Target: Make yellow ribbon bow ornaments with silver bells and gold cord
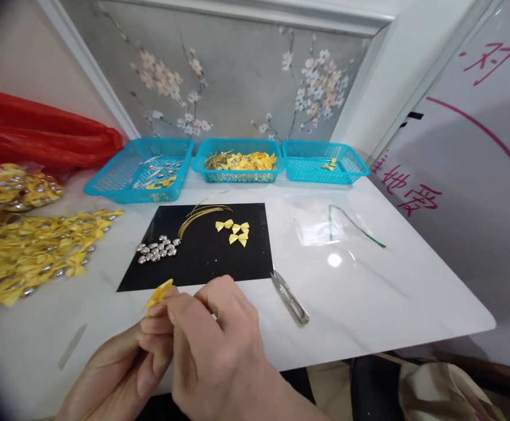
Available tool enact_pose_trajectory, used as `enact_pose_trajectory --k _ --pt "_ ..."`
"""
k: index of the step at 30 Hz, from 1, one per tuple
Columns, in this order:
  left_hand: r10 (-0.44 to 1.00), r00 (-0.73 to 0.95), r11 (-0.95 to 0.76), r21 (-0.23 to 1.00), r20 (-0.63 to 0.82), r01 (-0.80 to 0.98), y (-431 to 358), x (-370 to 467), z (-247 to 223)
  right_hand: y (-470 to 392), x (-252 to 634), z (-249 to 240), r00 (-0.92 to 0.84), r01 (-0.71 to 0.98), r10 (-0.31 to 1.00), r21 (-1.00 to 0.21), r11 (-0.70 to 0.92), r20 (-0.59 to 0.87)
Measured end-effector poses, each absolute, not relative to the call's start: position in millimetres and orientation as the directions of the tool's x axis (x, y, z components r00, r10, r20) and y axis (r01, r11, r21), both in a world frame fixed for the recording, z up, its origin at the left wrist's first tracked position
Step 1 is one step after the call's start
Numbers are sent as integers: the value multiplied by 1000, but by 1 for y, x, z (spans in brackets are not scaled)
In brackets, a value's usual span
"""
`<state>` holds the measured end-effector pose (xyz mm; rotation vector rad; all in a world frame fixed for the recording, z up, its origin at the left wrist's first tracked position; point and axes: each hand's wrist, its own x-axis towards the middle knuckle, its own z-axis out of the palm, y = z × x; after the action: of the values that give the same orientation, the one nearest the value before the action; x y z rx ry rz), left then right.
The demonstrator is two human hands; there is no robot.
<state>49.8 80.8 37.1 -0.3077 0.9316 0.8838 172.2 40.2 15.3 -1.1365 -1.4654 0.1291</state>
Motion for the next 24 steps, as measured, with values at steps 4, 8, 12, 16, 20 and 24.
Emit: enact_pose_trajectory --k 4,8,12,16,20,24 --pt "648 250 631 325 -719 -704 77 45 30 39 174 14 171 571 692 -643 511 702" --pt "752 268 618 502 -602 -605 75 38 23 36 180 15 157 581 726 -657 480 669" --pt "786 327 613 600 -524 -513 74 35 23 35 186 13 175 540 766 -710 451 619" --pt "790 360 613 638 -496 -466 72 34 25 36 191 10 192 461 825 -791 403 532" --pt "779 352 626 620 -518 -473 71 36 25 37 191 7 205 399 853 -837 374 479" --pt "759 339 648 602 -555 -467 72 38 28 38 190 5 216 386 848 -840 381 484"
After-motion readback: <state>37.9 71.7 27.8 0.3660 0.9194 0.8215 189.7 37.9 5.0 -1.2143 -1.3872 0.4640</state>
